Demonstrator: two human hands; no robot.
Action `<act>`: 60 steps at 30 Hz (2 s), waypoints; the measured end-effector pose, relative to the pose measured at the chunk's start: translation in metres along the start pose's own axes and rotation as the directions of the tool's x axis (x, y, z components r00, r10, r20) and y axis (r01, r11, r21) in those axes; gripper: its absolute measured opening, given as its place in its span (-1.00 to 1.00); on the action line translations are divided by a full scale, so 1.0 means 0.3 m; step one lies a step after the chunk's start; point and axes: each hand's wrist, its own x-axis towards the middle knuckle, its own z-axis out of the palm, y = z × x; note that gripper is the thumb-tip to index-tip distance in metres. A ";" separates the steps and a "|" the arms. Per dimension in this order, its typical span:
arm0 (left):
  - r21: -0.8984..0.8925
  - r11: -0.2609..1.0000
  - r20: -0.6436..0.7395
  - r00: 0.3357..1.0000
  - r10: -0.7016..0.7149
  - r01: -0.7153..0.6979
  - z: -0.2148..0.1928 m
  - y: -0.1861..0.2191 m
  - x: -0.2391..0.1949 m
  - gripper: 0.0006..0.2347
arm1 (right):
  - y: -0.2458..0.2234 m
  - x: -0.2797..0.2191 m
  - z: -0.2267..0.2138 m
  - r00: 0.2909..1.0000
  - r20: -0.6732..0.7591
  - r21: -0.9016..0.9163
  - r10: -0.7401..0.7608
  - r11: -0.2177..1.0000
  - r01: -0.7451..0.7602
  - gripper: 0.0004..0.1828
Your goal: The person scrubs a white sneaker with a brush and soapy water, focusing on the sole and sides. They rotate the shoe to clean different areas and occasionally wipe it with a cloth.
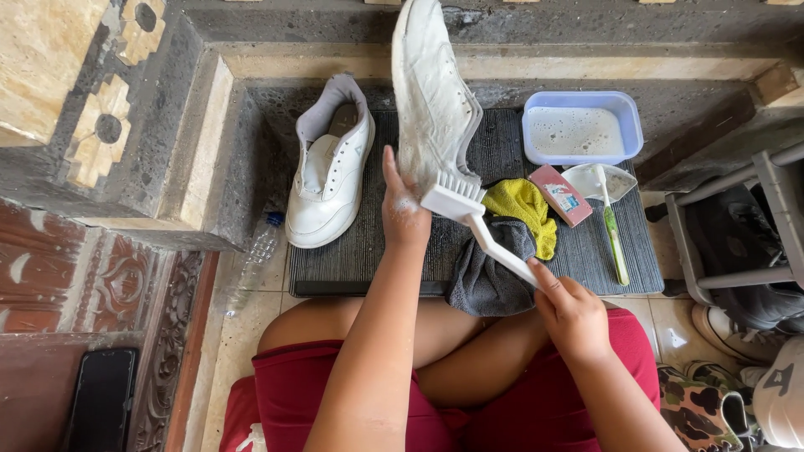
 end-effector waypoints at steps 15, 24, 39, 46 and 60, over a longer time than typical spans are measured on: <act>0.581 0.731 0.018 0.904 0.428 -0.358 0.103 -0.093 0.014 -0.42 | -0.127 0.086 -0.156 0.681 0.156 0.453 0.716 0.560 -0.693 -0.51; 0.195 0.832 0.313 0.837 0.449 -0.520 0.381 0.210 -0.078 -0.53 | -0.135 0.188 -0.218 0.668 0.152 0.825 0.728 0.279 -0.491 -0.47; 0.328 0.831 0.406 0.862 0.305 -0.449 0.652 0.235 -0.186 -0.50 | 0.031 0.198 -0.143 0.801 0.123 0.801 0.586 0.417 -0.429 -0.42; 0.482 0.704 0.355 0.851 0.387 -0.521 0.701 0.153 -0.194 -0.56 | 0.001 0.336 -0.100 0.779 0.174 0.749 0.603 0.432 -0.502 -0.44; 0.485 0.710 0.386 0.854 0.349 -0.510 0.681 0.168 -0.201 -0.50 | -0.049 0.424 -0.149 0.757 0.295 0.742 0.583 0.359 -0.566 -0.24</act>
